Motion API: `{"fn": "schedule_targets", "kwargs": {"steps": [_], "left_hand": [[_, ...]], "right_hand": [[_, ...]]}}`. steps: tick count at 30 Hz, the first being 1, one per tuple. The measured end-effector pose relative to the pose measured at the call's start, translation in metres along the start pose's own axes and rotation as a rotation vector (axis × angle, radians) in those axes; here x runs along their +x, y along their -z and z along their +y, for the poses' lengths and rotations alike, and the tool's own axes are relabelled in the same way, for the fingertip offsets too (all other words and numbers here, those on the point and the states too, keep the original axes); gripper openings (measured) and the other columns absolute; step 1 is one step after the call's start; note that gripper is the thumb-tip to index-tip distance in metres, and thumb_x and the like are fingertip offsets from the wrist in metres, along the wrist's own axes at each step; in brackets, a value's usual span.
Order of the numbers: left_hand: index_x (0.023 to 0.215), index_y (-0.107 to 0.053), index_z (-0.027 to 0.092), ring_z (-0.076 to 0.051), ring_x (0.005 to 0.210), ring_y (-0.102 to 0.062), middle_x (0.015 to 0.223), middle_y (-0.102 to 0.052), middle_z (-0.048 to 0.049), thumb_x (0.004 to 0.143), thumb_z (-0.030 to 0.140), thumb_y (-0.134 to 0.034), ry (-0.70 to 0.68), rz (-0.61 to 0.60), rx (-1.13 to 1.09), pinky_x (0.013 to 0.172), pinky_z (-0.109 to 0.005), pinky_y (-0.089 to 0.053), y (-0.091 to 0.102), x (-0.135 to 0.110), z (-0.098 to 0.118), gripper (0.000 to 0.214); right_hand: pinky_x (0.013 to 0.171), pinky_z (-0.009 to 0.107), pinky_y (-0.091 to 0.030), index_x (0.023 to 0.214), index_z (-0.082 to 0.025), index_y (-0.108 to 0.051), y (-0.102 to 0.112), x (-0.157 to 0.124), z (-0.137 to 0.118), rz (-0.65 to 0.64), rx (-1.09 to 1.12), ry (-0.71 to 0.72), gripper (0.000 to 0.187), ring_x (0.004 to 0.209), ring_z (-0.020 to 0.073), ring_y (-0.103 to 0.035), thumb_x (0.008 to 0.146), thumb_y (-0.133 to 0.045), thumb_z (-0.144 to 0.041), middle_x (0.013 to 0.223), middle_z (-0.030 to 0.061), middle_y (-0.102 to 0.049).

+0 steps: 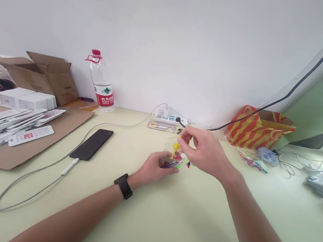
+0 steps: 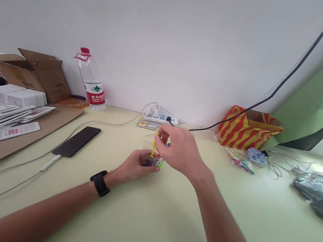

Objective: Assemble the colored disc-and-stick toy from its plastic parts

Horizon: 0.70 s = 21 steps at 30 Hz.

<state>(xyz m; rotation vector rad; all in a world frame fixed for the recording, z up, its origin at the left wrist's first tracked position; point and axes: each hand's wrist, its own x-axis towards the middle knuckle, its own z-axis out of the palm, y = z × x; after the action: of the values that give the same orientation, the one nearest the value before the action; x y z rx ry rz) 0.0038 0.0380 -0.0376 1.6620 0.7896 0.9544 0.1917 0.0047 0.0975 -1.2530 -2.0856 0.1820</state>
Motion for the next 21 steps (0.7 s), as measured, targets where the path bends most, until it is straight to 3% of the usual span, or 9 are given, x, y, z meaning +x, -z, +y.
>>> {"fn": "schedule_targets", "kwargs": {"steps": [2, 5, 7, 12, 17, 21], "left_hand": [[0.105, -0.076, 0.016, -0.022, 0.088, -0.069, 0.103, -0.076, -0.0093, 0.077, 0.042, -0.088, 0.001, 0.020, 0.014, 0.078, -0.032, -0.055, 0.000, 0.000, -0.001, 0.040], [0.108, -0.076, 0.016, -0.022, 0.089, -0.070, 0.103, -0.076, -0.0094, 0.078, 0.041, -0.087, 0.003, 0.017, 0.032, 0.078, -0.032, -0.055, -0.001, 0.000, -0.002, 0.041], [0.107, -0.076, 0.016, -0.023, 0.089, -0.070, 0.101, -0.076, -0.0090, 0.079, 0.042, -0.086, 0.006, 0.009, 0.026, 0.078, -0.032, -0.055, -0.002, 0.000, -0.001, 0.039], [0.100, -0.076, 0.015, -0.021, 0.086, -0.067, 0.096, -0.075, -0.0080, 0.075, 0.042, -0.088, 0.017, 0.035, -0.026, 0.077, -0.032, -0.054, -0.003, -0.002, 0.005, 0.038], [0.098, -0.076, 0.015, -0.021, 0.083, -0.066, 0.094, -0.074, -0.0070, 0.076, 0.043, -0.087, 0.036, -0.001, -0.042, 0.075, -0.032, -0.052, -0.003, -0.003, 0.011, 0.038], [0.096, -0.075, 0.015, -0.020, 0.081, -0.065, 0.092, -0.073, -0.0060, 0.080, 0.042, -0.085, 0.018, -0.019, -0.027, 0.074, -0.031, -0.051, -0.001, -0.002, 0.012, 0.033]], "right_hand": [[0.058, 0.029, -0.033, 0.075, -0.023, -0.061, 0.003, 0.001, 0.001, 0.052, -0.021, 0.007, 0.016, 0.055, 0.0128, -0.048, 0.091, -0.060, -0.025, 0.069, -0.0035, -0.067], [0.062, 0.030, -0.036, 0.076, -0.024, -0.064, 0.005, 0.003, 0.002, 0.016, 0.002, 0.036, 0.017, 0.063, 0.0153, -0.055, 0.092, -0.059, -0.026, 0.073, -0.0021, -0.069], [0.069, 0.032, -0.040, 0.075, -0.024, -0.065, 0.004, 0.004, 0.002, -0.013, -0.010, 0.071, 0.018, 0.072, 0.0181, -0.059, 0.092, -0.059, -0.024, 0.074, -0.0009, -0.070], [0.085, 0.038, -0.044, 0.076, -0.024, -0.068, 0.006, 0.003, 0.001, 0.052, -0.019, 0.105, 0.016, 0.087, 0.0216, -0.059, 0.091, -0.064, -0.019, 0.084, 0.0017, -0.070], [0.088, 0.041, -0.049, 0.084, -0.027, -0.076, 0.004, 0.003, 0.005, -0.066, 0.054, 0.126, 0.015, 0.107, 0.0263, -0.056, 0.095, -0.065, -0.027, 0.106, 0.0059, -0.066], [0.083, 0.041, -0.053, 0.082, -0.028, -0.076, 0.001, 0.002, 0.007, -0.168, 0.034, 0.122, 0.027, 0.123, 0.0297, -0.050, 0.100, -0.058, -0.036, 0.125, 0.0087, -0.059]]}}
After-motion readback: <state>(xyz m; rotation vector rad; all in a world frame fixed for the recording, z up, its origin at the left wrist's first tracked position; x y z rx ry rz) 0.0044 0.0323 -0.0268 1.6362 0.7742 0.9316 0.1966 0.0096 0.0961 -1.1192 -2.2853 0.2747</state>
